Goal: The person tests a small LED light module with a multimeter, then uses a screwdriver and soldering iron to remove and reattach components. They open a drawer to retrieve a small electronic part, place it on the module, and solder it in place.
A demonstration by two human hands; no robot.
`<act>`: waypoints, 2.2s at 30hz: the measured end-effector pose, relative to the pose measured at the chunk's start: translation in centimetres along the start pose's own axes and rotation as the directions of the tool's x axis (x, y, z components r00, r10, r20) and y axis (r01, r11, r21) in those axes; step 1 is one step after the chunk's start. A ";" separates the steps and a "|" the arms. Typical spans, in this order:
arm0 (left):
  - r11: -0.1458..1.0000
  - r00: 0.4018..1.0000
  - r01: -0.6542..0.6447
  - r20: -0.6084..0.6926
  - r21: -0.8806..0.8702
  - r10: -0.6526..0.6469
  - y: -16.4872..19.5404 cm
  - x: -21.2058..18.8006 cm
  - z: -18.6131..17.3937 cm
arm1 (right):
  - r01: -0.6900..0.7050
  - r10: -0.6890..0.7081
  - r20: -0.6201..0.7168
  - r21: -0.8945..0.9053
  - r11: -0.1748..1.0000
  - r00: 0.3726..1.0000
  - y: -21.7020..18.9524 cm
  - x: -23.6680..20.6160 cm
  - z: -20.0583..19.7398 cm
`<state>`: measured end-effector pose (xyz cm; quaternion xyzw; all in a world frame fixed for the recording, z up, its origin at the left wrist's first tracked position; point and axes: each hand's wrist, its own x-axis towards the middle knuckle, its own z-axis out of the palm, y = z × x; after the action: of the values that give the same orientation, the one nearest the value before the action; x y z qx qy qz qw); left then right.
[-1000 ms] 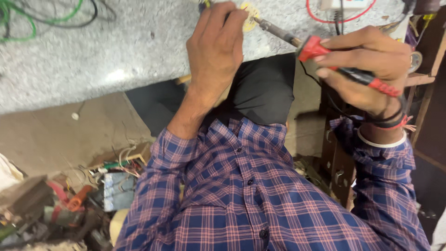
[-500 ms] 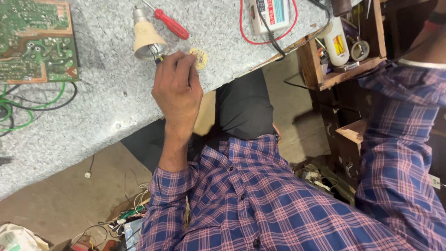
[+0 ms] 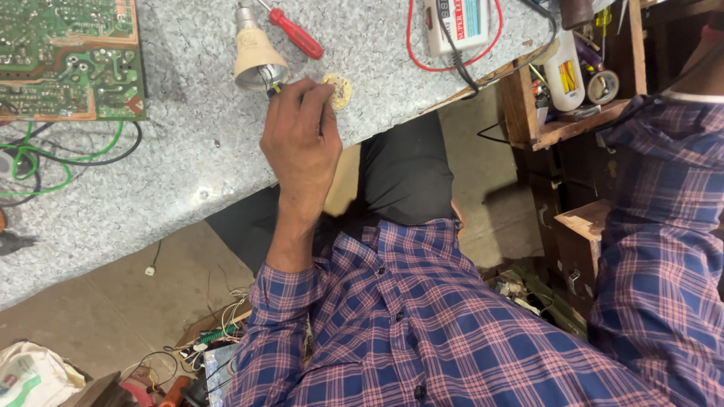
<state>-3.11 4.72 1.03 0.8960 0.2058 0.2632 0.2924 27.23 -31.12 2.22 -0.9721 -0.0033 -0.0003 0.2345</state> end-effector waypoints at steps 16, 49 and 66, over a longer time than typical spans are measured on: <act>1.000 1.000 -0.018 0.005 -0.011 0.019 0.2 0.1 0.1 | -0.148 -0.455 0.114 0.988 -0.040 0.883 -3.6 -11.5 5.8; 0.997 0.998 0.008 -0.054 -0.079 -0.012 -0.3 -0.6 0.0 | 0.217 -0.719 0.261 0.839 0.499 0.644 -10.8 -15.4 3.4; 0.997 0.998 -0.015 -0.061 -0.070 0.010 -0.5 -0.8 0.2 | 0.586 -0.831 0.242 0.612 0.532 0.501 -12.7 -15.2 2.7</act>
<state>-3.74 4.62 0.32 0.8779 0.1995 0.2993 0.3159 11.98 -18.65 5.54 -0.7553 -0.4773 0.1572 0.4206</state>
